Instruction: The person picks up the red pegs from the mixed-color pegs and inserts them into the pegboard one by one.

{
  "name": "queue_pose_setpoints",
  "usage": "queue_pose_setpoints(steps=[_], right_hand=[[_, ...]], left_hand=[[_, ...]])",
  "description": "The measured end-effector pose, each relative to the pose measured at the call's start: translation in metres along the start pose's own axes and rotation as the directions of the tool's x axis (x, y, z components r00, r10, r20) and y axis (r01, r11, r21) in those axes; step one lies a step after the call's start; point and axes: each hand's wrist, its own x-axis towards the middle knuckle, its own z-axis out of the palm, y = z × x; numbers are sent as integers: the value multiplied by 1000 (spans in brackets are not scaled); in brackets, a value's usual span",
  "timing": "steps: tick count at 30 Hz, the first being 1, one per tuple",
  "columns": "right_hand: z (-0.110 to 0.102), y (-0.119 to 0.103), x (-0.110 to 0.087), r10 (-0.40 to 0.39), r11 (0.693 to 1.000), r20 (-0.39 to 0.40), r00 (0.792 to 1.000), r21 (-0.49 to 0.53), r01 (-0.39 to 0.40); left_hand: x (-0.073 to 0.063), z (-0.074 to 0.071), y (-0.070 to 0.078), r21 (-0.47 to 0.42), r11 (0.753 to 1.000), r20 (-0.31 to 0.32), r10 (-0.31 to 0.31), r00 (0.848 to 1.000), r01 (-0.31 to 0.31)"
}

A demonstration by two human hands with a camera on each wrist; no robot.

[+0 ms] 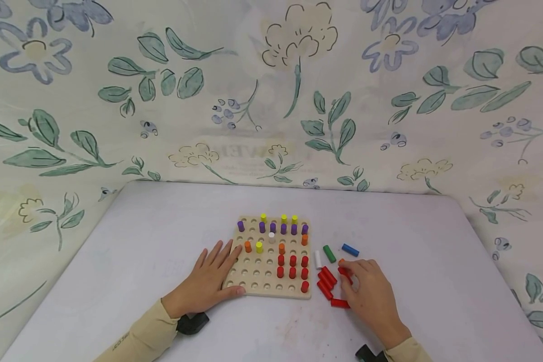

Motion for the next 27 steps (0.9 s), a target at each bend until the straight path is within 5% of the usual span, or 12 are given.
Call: queue_pose_setpoints(steps=[15,27], right_hand=[[1,-5,-2,-54,997,-71,996,50,58],[-1,-13,-1,-38,997,-39,999,70,41]], left_hand=[[0,1,-1,1,1000,-2,0,1000,0],[1,1,-1,-1,1000,3,-3,1000,3]])
